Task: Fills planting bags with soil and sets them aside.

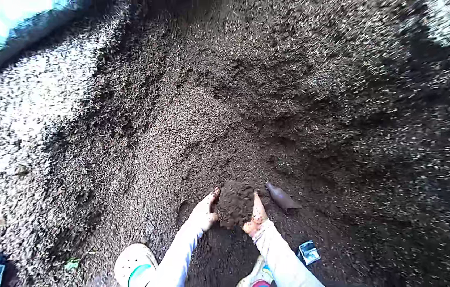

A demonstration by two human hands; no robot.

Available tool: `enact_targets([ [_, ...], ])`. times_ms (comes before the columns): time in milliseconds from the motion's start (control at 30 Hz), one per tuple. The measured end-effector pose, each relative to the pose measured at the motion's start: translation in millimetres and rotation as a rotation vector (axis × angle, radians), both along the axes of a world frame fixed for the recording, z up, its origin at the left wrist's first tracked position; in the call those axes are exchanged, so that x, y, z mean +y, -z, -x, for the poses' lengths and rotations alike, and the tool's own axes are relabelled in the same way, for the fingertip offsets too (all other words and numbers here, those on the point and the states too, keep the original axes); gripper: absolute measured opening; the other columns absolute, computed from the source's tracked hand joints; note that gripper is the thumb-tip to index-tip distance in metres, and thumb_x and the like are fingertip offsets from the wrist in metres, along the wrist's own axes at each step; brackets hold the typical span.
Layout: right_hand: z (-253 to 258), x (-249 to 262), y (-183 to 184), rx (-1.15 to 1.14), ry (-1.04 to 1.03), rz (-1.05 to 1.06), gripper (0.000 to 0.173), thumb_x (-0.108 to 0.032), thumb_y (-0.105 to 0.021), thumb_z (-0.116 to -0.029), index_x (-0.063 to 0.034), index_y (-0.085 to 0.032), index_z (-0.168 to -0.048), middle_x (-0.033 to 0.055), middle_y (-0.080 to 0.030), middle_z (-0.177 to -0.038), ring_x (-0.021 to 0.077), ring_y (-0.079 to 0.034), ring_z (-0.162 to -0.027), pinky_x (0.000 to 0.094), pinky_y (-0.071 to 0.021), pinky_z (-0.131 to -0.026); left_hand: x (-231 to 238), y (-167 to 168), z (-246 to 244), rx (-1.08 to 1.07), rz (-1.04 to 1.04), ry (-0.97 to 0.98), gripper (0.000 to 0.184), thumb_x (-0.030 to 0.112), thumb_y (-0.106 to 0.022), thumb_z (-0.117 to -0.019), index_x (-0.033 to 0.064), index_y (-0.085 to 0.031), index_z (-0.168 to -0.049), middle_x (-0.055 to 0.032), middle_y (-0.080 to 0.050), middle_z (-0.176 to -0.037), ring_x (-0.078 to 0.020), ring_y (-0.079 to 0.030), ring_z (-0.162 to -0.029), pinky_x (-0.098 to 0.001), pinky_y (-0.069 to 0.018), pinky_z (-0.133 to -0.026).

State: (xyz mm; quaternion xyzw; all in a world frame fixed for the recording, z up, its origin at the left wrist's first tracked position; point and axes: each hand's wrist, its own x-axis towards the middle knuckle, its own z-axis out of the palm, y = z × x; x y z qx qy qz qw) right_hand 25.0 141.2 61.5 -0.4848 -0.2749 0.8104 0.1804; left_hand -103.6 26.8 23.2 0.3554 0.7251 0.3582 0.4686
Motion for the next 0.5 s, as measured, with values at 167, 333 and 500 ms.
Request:
enact_targets([
  [167,-6,-14,-18,-0.103,-0.183,-0.288,0.057,-0.045,-0.023,-0.1126,-0.0089,-0.04,-0.154,0.0133,-0.045,-0.155,0.0221,-0.047,-0.14,0.0458,-0.0413,-0.113,-14,-6,-14,0.081,0.078,-0.024,0.08,0.003,-0.076,-0.0861,-0.0066,-0.036,-0.154,-0.0263,-0.038,-0.16,-0.0321,-0.038,-0.15,-0.0444,-0.0273,-0.125],
  [333,-3,-10,-28,-0.418,-0.754,-0.557,0.047,-0.037,-0.04,-0.1116,-0.0039,-0.059,-0.14,0.0166,-0.056,-0.147,0.0302,-0.05,-0.139,0.0541,-0.0394,-0.114,-14,-2,-17,0.138,-0.025,0.017,0.082,0.0,-0.068,-0.0887,0.0029,-0.03,-0.161,-0.015,-0.028,-0.169,-0.0234,-0.031,-0.155,-0.0395,-0.0236,-0.128],
  [500,-8,25,7,-0.588,-0.614,-0.554,0.044,-0.029,-0.046,-0.1115,0.0022,-0.053,-0.142,0.0245,-0.06,-0.138,0.0347,-0.066,-0.118,0.0504,-0.0548,-0.099,-15,-4,-14,0.243,0.044,0.043,0.073,0.001,-0.062,-0.0937,0.0021,-0.031,-0.16,-0.012,-0.026,-0.17,-0.0206,-0.028,-0.156,-0.0378,-0.0221,-0.128],
])
